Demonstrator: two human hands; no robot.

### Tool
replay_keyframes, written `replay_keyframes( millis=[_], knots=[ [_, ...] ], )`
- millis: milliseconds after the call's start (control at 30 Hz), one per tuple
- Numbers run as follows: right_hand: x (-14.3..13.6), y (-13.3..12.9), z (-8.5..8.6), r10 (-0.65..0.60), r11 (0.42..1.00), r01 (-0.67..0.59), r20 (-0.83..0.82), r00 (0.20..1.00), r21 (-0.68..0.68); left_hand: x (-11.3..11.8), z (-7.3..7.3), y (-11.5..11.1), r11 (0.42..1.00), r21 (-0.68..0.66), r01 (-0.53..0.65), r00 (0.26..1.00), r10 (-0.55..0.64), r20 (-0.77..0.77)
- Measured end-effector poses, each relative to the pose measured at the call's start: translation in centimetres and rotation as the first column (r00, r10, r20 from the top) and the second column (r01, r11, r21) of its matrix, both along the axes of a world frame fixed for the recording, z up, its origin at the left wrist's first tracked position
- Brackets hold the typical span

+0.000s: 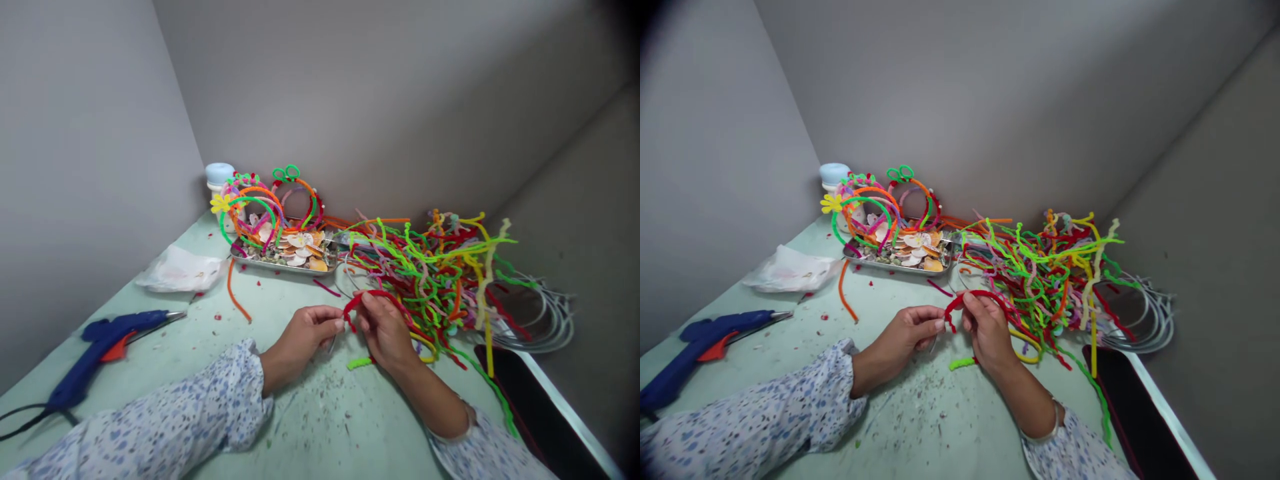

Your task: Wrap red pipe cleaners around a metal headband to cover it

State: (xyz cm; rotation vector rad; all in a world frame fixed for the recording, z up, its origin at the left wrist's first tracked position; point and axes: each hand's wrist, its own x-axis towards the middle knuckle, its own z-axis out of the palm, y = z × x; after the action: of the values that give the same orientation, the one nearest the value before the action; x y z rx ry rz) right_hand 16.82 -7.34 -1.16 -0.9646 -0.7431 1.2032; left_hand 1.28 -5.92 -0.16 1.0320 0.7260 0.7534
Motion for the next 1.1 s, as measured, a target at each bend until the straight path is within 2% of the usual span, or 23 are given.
replay_keyframes(
  millis=[267,533,833,1100],
  knots=[
    [-0.1,0.0,0.0,0.017,1.0,-0.017,0.032,0.999,0.002,-0.1,-0.2,0.0,0.998,0.038,0.055,0.998,-0.056,0.009],
    [-0.1,-0.2,0.1,0.03,0.999,-0.029,0.058,0.998,-0.016,-0.1,0.3,-0.2,0.994,0.077,0.074,0.997,-0.073,-0.021],
    [-0.3,-0.2,0.0,0.031,0.999,-0.028,0.105,0.994,-0.023,0.3,-1.0,-0.3,0.966,0.259,-0.002,0.987,0.044,-0.155],
    [-0.2,-0.2,-0.3,0.035,0.999,-0.034,0.109,0.993,-0.011,0.3,-0.3,-0.8,0.959,0.28,-0.052,0.979,0.105,-0.176]
  ],
)
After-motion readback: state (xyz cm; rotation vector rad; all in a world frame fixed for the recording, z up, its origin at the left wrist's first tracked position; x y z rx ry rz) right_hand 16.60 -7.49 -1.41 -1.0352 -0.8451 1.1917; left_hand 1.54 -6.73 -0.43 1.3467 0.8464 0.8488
